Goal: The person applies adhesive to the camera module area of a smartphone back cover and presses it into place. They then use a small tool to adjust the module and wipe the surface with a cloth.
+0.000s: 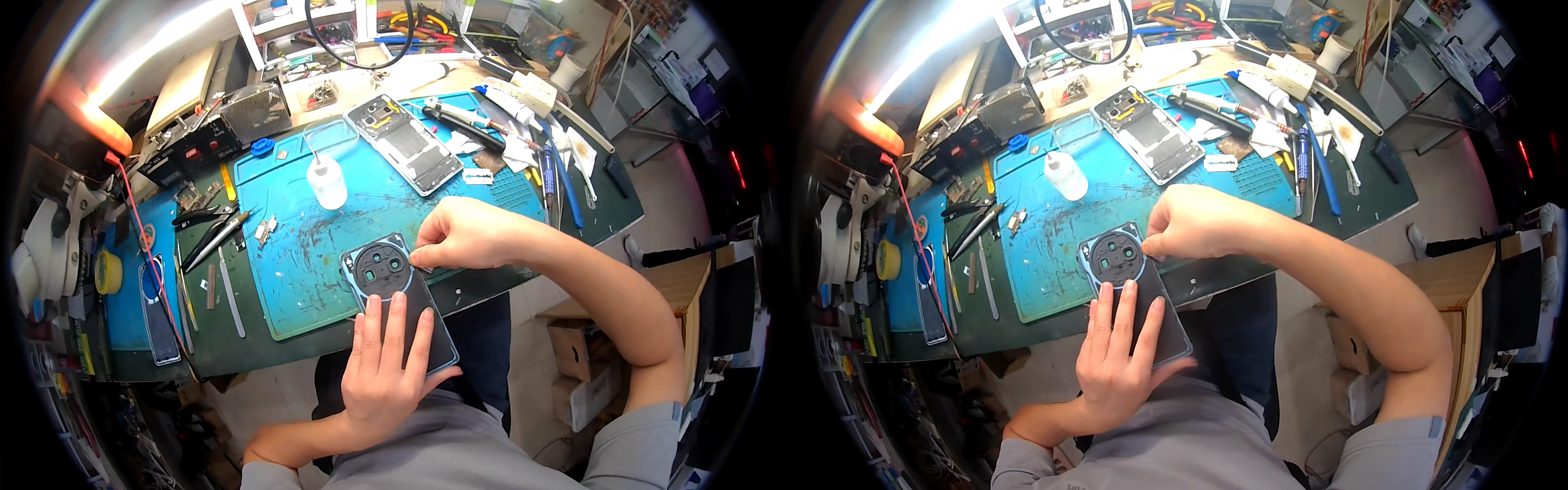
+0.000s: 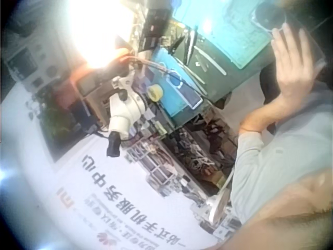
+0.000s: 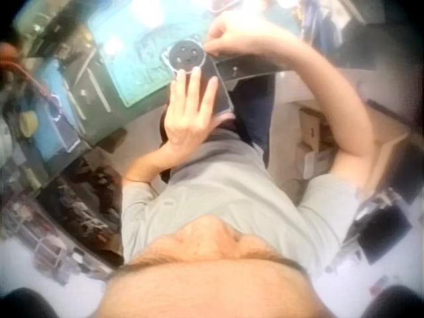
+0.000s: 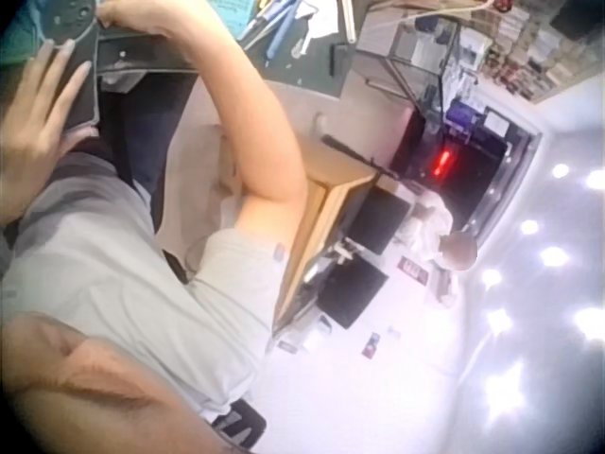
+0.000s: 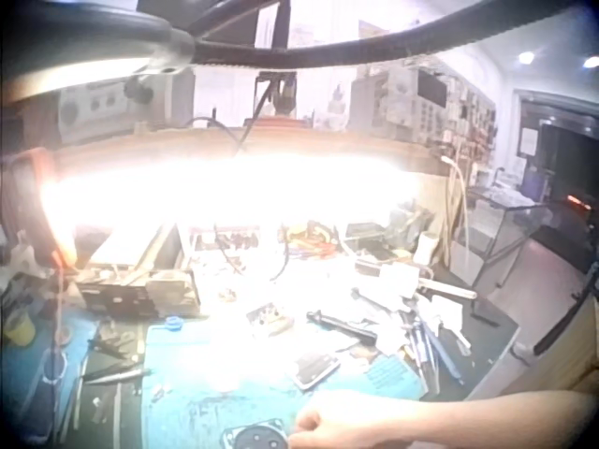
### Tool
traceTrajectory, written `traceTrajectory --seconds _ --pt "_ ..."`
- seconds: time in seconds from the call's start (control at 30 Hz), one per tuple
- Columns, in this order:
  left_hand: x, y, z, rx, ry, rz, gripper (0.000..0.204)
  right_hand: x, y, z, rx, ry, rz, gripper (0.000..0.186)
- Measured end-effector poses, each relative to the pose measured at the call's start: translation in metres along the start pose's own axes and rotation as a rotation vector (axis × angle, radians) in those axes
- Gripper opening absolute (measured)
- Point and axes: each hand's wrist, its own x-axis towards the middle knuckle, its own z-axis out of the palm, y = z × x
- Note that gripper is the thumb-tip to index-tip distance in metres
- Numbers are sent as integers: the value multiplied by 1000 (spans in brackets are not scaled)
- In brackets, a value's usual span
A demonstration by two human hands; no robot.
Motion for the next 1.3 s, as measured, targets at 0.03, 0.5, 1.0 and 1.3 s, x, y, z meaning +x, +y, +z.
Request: traceTrajectory --seconds 0.03,0.5,1.0,1.3 --pt "0 0 -3 -26 -23 -14 86 0 1 0 3 16 -6 33" --pt "99 -135 -31 -385 138 -214 71 9 -1 -6 59 9 33 32" --pt "86 -130 -49 -260 -109 120 51 13 14 9 215 190 -14 27" --pt "98 -114 -46 -92 -82 307 52 10 16 13 249 224 -49 28"
